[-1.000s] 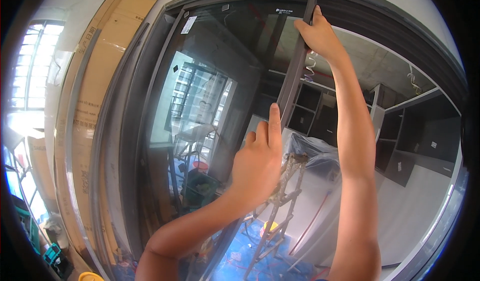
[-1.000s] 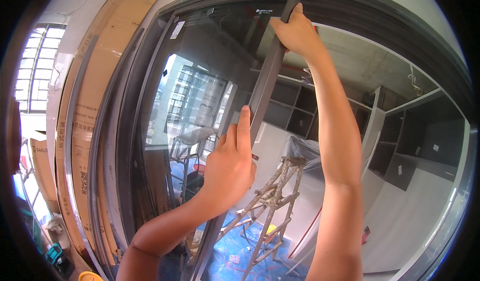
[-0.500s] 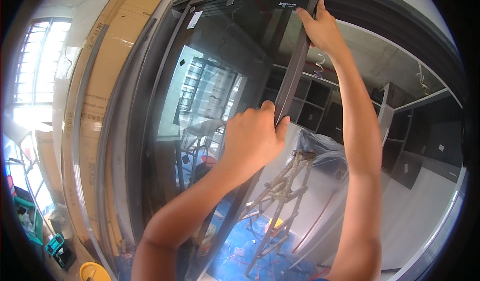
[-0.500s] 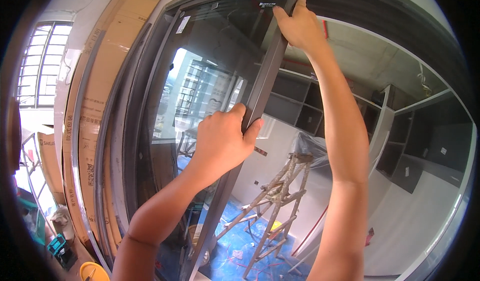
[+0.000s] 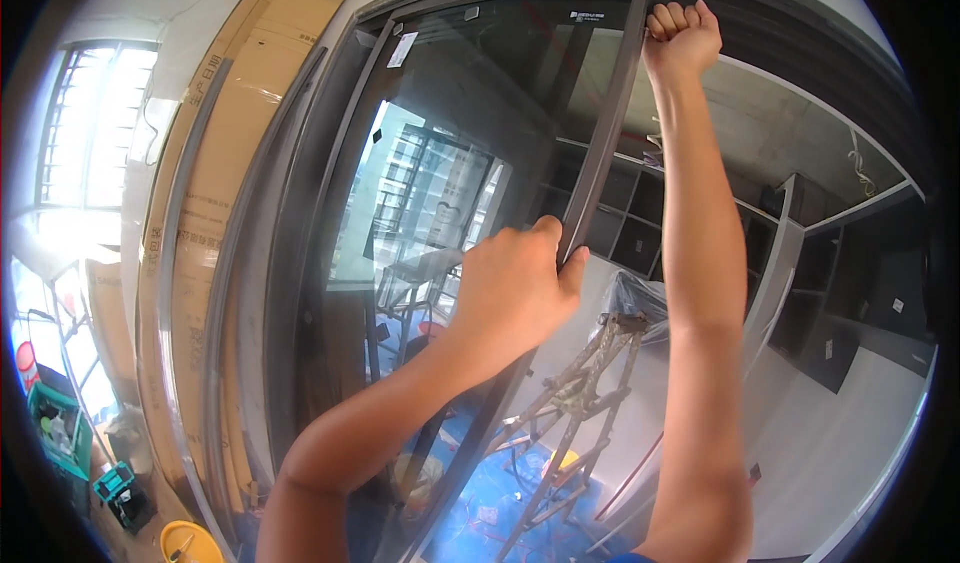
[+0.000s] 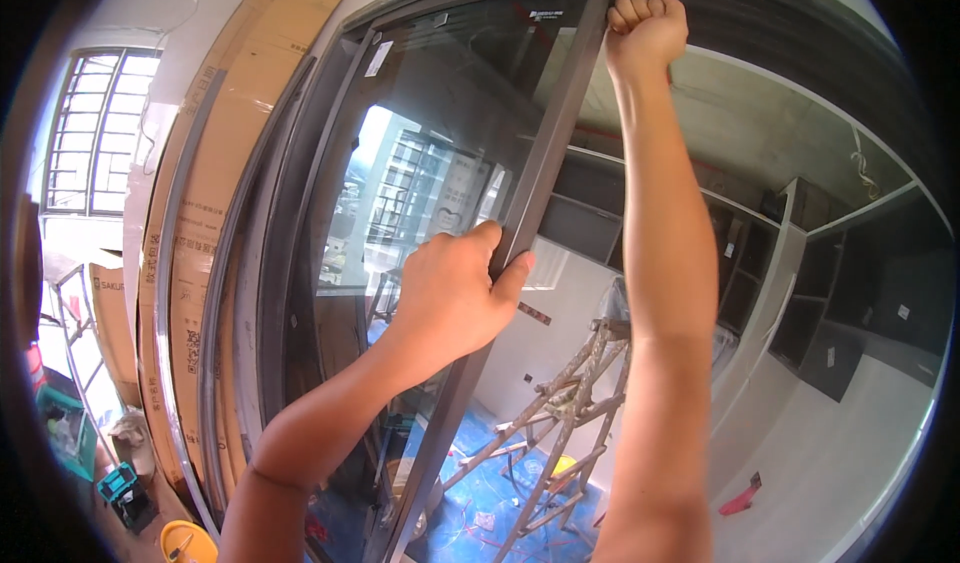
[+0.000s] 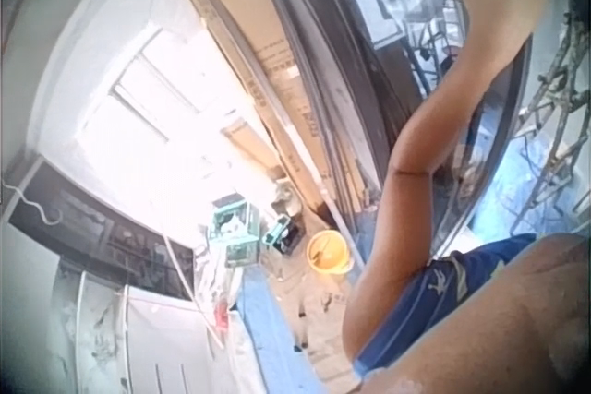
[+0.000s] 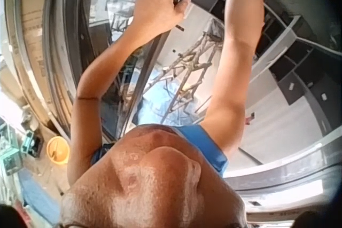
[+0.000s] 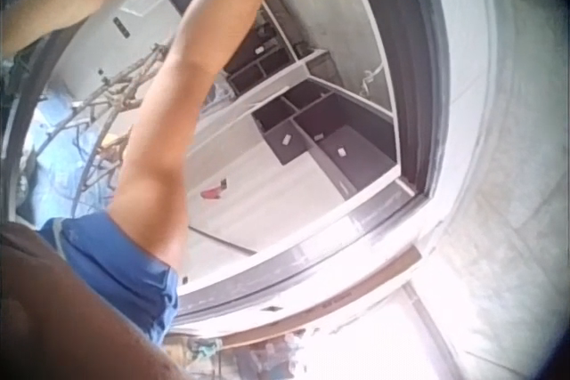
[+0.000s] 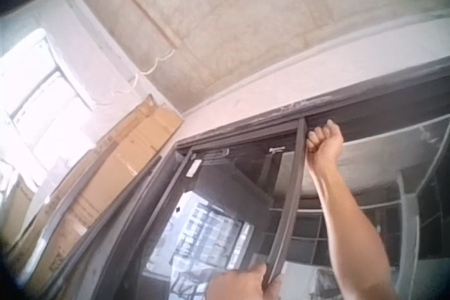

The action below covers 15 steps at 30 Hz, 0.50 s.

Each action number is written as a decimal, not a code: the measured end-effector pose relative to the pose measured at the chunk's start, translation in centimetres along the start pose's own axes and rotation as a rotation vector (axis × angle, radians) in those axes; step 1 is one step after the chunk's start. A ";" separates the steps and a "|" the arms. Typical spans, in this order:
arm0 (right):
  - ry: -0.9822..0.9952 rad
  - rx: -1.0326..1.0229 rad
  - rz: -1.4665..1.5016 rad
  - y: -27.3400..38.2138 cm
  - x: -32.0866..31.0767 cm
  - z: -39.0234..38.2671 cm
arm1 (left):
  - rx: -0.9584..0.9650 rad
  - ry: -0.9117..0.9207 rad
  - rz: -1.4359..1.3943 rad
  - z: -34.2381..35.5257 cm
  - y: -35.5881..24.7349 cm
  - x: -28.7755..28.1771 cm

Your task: The person installs metal frame components for a sliding glass door by positioning long metal tracks into the door opening and securing a top track piece by hand.

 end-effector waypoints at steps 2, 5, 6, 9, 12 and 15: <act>0.038 0.157 -0.044 -0.4 1.2 -0.1 | 0.007 0.000 -0.006 -0.1 -0.2 -0.2; 0.128 -0.008 0.227 7.0 3.4 0.5 | 0.005 0.001 -0.020 0.0 -0.3 -0.4; 0.127 -0.007 0.228 6.8 3.5 0.6 | 0.010 0.010 -0.019 0.0 -0.4 -0.3; 0.054 -0.068 0.028 1.8 2.9 0.8 | 0.020 0.020 -0.024 -0.2 -0.8 0.2; 0.100 0.019 0.050 1.2 1.8 1.7 | 0.034 0.004 -0.036 0.2 -0.6 0.1; 0.164 0.064 0.040 3.6 2.6 3.9 | 0.035 0.009 -0.053 0.1 -0.6 -0.2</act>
Point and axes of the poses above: each hand's wrist, its own z-axis towards the middle knuckle, its own x-axis out of the palm, y = z × x, the point moved 10 cm from there along z, towards the middle knuckle, and after that the axes turned 4 degrees about -y, right-handed, at the moved point
